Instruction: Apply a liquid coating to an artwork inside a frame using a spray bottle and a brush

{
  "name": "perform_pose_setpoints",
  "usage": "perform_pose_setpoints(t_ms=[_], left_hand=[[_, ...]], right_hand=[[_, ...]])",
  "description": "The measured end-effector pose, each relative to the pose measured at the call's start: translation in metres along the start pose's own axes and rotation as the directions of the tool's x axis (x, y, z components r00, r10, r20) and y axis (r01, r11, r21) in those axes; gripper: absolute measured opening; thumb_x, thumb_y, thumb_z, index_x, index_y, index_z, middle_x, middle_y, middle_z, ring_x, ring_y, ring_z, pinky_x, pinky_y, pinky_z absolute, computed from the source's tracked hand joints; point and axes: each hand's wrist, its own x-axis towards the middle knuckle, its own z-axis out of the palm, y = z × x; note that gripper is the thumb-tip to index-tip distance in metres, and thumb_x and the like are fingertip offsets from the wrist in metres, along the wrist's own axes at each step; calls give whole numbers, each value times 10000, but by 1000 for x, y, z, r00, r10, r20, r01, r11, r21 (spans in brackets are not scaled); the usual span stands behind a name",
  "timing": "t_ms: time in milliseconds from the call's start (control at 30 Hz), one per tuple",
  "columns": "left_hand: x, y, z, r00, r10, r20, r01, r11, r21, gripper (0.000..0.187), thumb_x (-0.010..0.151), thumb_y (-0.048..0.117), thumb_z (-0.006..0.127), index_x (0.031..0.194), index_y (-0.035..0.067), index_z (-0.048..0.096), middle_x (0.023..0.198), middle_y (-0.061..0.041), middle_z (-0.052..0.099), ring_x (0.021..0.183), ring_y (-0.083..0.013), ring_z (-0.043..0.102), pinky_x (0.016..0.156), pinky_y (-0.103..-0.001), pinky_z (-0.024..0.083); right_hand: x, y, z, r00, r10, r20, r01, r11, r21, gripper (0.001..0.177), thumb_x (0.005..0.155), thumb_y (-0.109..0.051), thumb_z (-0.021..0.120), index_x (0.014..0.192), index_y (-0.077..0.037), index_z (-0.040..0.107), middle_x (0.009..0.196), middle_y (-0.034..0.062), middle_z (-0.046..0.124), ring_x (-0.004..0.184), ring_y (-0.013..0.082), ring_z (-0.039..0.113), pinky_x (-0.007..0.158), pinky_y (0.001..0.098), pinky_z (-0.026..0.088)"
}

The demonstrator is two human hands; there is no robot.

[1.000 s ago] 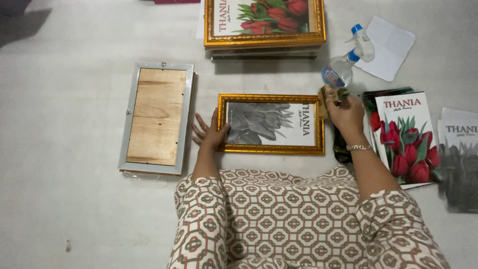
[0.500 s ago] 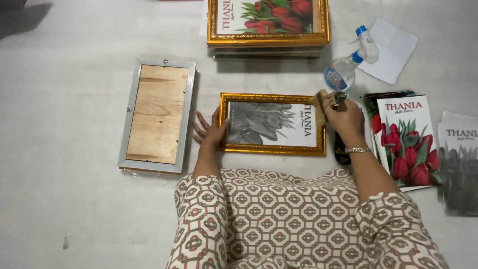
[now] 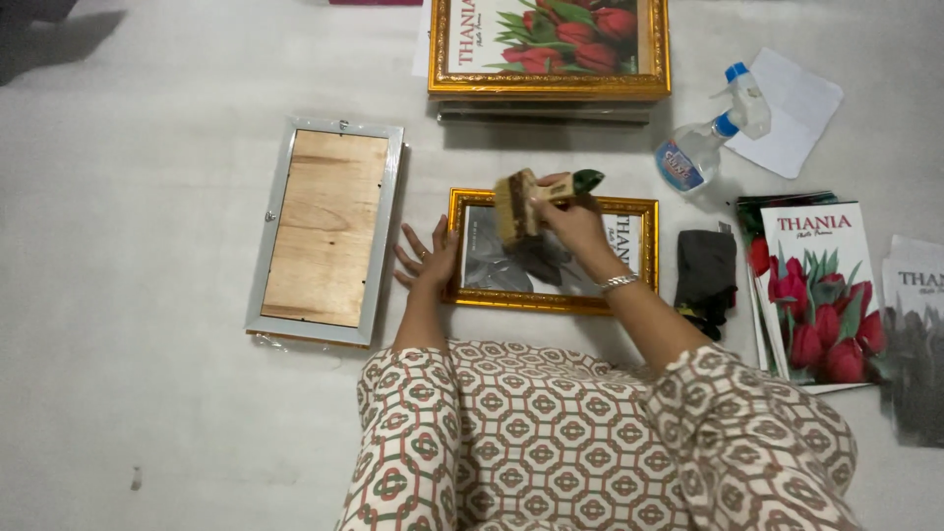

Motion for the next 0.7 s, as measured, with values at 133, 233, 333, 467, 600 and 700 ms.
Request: perform_pose_setpoints(t_ms=[133, 233, 333, 467, 600, 700], left_hand=[[2, 0, 2, 1000, -4, -12, 5, 1000, 10, 553, 990, 770, 69, 1531, 657, 56, 1631, 33, -377, 1501, -433, -273, 1147, -705, -175], [15, -7, 11, 999, -16, -30, 17, 1000, 24, 581, 955, 821, 9, 1517, 676, 43, 1620, 47, -397, 1491, -435, -297, 1138, -701, -198], [10, -4, 6, 1000, -7, -11, 7, 1000, 22, 556, 973, 790, 30, 1517, 675, 46, 1631, 34, -379, 1498, -440, -281, 1144, -705, -183], [1, -2, 2, 1000, 14, 5, -14, 1000, 11, 584, 961, 808, 31, 1527, 663, 49, 1622, 31, -397, 1499, -443, -281, 1149, -707, -177], [-5, 0, 1, 999, 33, -19, -34, 999, -10, 597, 958, 818, 44, 1532, 654, 41, 1632, 8, -380, 1503, -457, -262, 1157, -709, -158], [-9, 1, -2, 999, 46, -11, -46, 999, -10, 612, 959, 820, 55, 1543, 638, 46, 1639, 7, -368, 1512, -449, -249, 1163, -701, -153]], right_hand=[[23, 9, 57, 998, -36, 58, 24, 981, 194, 375, 895, -233, 807, 1240, -155, 683, 1155, 287, 693, 1042, 370, 708, 844, 435, 634], [14, -7, 70, 998, 47, 29, -49, 994, 96, 429, 891, -309, 781, 1208, -35, 687, 1150, 271, 716, 1065, 389, 710, 854, 469, 634], [27, 29, 52, 1000, 7, 10, -7, 1000, -8, 425, 895, -321, 796, 1172, -8, 719, 1108, 253, 733, 1048, 398, 710, 858, 507, 613], [33, 67, 1, 999, -36, -22, 32, 984, -173, 368, 880, -301, 785, 1159, -66, 738, 1076, 251, 736, 1080, 415, 688, 900, 521, 576], [23, 75, -69, 998, -1, -63, -27, 897, -440, 414, 878, -338, 729, 1158, -34, 744, 1093, 234, 745, 1068, 437, 687, 934, 556, 550], [38, 143, -126, 980, -59, -192, -52, 850, -524, 351, 909, -328, 737, 1186, -113, 749, 1029, 152, 755, 1003, 369, 709, 817, 520, 591]])
